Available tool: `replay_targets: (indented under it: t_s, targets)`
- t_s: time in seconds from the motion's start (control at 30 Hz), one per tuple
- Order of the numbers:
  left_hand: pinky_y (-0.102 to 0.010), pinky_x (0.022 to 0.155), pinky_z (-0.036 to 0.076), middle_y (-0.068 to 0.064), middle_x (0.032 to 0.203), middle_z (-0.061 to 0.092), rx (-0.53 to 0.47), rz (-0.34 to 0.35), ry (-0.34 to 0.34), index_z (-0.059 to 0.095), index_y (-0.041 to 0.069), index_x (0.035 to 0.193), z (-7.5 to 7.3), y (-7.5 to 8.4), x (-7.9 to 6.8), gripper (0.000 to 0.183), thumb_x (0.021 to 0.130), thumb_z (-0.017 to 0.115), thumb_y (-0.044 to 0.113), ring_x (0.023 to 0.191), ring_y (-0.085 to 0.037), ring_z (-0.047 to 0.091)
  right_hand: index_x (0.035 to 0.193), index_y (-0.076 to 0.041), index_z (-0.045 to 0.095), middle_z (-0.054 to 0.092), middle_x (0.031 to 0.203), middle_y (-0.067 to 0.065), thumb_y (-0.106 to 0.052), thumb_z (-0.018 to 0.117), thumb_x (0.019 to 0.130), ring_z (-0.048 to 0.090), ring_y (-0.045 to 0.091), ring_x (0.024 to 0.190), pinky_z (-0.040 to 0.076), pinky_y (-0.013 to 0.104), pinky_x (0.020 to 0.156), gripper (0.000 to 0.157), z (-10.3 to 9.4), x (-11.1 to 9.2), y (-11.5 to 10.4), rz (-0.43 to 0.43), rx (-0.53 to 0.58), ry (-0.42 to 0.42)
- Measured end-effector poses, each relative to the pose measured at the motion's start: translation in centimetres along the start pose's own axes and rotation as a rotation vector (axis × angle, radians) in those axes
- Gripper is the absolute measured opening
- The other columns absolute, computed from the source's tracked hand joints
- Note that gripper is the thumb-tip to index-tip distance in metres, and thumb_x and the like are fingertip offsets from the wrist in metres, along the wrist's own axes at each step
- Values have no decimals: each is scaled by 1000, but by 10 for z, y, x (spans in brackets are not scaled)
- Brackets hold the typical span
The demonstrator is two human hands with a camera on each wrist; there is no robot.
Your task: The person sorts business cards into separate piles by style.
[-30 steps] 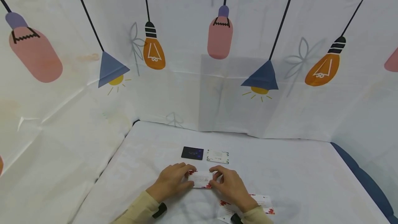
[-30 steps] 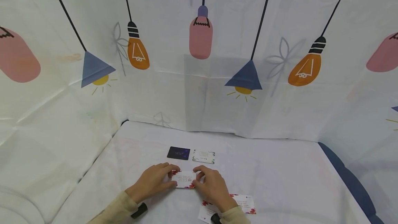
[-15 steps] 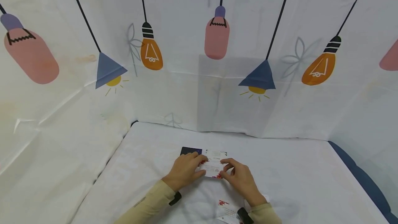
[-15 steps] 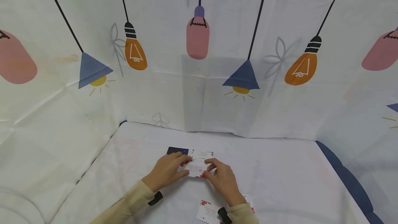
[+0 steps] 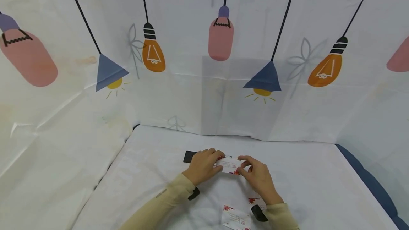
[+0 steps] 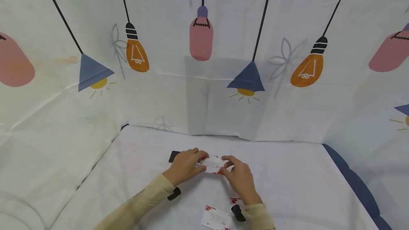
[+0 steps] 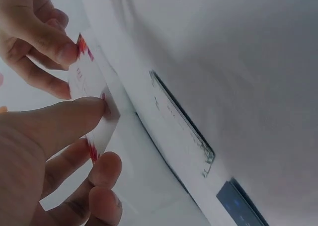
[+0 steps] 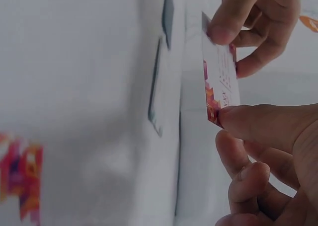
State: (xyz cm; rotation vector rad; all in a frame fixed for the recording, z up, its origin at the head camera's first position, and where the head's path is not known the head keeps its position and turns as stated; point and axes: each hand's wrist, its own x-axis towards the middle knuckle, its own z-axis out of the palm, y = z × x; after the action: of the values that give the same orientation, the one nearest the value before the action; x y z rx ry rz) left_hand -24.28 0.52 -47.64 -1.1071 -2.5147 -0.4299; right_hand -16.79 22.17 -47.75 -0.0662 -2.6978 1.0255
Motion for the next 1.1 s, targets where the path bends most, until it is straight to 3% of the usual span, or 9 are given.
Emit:
replay_targets:
  t_s: [0.53,0.67,0.9,1.1]
  targets:
    - [-19,55,39,9,85,66,-60,-34,0,73,25,116,26,16,42,31,87,79,32,67,-3,55,125,-15,71,73,94,-1,-16,78,87,55,13,69,40,28,54,39,-21,19,32,42,-80,37]
    - [-20,54,38,9,82,67,-68,-56,-37,74,26,115,31,20,51,30,87,80,33,65,-3,53,125,-16,71,73,95,-1,-16,78,87,57,14,72,41,29,56,38,-25,20,37,65,-96,38]
    - [-23,54,38,9,81,67,-50,-64,-77,75,26,112,48,23,62,30,85,81,35,62,-4,49,124,-18,71,72,94,-2,-17,77,87,62,17,80,44,32,60,37,-27,22,46,130,-114,16]
    - [-23,56,40,7,85,70,-47,-54,-92,75,25,111,57,27,67,29,85,81,34,64,-5,51,124,-17,71,72,94,-1,-17,77,87,59,17,76,42,32,57,38,-28,23,54,173,-133,-9]
